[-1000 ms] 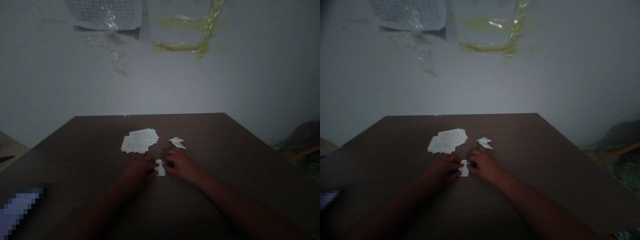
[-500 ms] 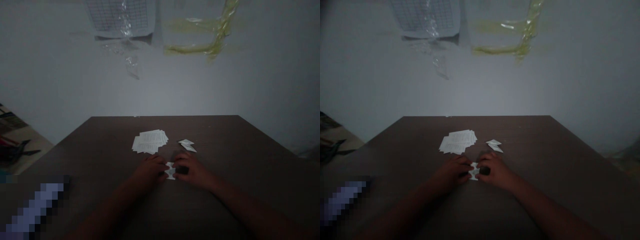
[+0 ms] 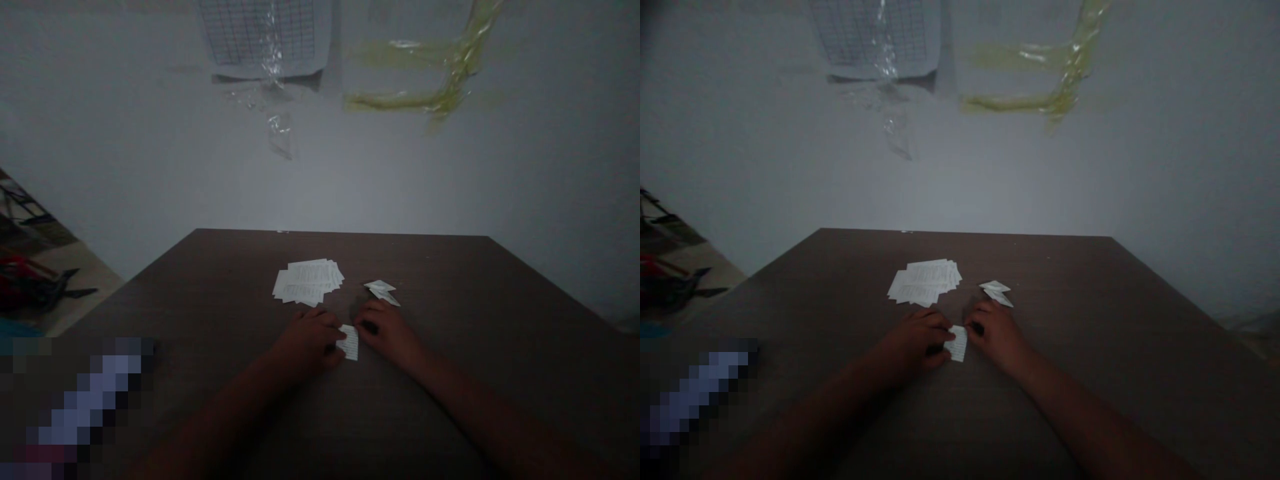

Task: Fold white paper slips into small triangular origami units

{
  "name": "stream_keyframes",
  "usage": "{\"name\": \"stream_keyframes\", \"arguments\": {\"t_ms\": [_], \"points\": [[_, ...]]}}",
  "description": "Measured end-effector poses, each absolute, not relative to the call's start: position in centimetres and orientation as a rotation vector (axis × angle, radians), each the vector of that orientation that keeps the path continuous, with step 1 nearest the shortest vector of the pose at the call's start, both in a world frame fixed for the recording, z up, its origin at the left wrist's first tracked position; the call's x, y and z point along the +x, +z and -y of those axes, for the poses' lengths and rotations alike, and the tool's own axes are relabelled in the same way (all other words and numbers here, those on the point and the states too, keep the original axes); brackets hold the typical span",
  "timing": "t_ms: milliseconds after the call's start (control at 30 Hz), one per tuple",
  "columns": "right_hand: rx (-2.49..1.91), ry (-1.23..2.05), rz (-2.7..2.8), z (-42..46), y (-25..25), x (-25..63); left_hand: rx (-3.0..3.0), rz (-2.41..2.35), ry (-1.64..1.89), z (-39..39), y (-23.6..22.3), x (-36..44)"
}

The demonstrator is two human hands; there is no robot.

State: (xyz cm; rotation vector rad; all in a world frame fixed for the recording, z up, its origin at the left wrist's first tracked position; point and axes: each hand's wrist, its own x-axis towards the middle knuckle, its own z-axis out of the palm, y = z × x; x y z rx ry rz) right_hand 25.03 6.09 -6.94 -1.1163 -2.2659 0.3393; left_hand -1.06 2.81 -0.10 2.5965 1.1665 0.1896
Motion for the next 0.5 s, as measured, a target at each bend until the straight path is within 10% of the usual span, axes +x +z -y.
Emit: {"name": "stream_keyframes", "arguments": {"t_ms": [500], "points": [[-0.984,0.430,2.437,-3.8,-5.2,25.1,2.785,-1.077,0.185,-3.5,-1.1,-1.3]]}}
